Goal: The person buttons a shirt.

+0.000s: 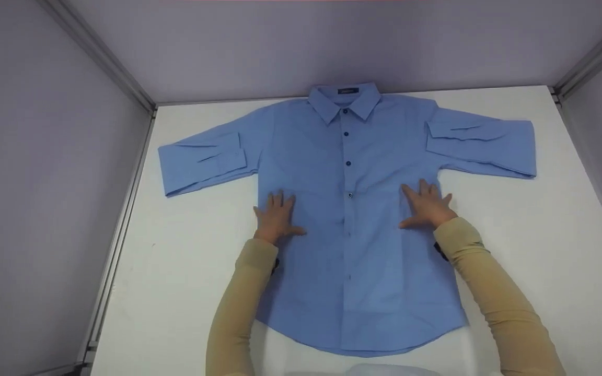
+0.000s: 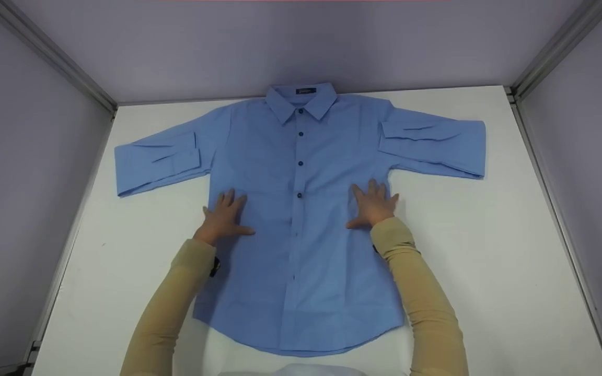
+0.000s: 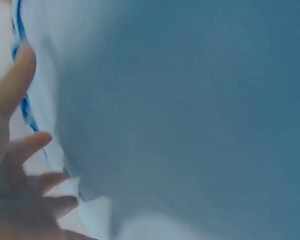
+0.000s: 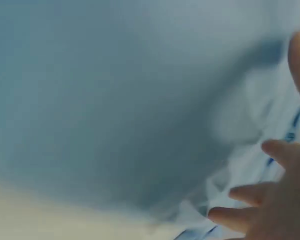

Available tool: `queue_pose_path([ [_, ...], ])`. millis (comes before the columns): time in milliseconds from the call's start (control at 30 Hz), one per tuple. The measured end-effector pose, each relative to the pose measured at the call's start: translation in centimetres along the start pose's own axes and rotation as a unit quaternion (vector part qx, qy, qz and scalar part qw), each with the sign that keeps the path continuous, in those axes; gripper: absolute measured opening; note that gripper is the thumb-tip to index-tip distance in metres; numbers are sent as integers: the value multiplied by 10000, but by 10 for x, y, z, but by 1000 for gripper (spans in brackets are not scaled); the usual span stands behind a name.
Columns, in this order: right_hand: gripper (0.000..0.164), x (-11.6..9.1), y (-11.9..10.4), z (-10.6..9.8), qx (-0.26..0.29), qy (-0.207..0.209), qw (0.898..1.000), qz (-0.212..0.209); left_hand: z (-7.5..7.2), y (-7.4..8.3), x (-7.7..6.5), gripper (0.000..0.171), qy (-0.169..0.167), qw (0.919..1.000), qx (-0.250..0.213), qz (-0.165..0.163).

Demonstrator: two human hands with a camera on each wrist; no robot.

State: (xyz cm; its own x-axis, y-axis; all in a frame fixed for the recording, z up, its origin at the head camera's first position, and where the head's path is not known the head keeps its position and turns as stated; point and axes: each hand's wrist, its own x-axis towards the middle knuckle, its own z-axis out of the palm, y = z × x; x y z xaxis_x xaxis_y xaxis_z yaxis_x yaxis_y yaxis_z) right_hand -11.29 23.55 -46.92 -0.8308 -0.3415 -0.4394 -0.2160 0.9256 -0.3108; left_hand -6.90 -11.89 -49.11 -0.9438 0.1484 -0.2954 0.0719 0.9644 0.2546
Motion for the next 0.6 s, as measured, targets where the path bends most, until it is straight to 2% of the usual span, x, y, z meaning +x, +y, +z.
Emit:
queue_pose_path([
  [67,104,-4,10,0,-107,-240,9996,38,-2,-12,-6,102,-407,9991,83,-100],
  [167,106,-3,18,-2,-144,-286,9995,-9,-3,-18,-10,103,-503,9984,162,-179],
  [300,101,-1,14,-4,-257,-53,9996,-64,-8,-9,-11,100,-440,9974,475,-320],
  [367,92,-1,6,-3,-285,223,9991,-213,-9,2,-11,95,-373,9973,575,-265],
  [433,79,0,-8,1,-184,499,9972,-529,-7,15,-11,87,-270,9982,528,4],
  [500,69,3,-26,6,-63,690,9929,-969,-4,31,-9,80,-208,9981,388,435],
  [600,62,8,-52,15,2,760,9853,-1531,4,58,-1,75,-187,9941,159,1060],
])
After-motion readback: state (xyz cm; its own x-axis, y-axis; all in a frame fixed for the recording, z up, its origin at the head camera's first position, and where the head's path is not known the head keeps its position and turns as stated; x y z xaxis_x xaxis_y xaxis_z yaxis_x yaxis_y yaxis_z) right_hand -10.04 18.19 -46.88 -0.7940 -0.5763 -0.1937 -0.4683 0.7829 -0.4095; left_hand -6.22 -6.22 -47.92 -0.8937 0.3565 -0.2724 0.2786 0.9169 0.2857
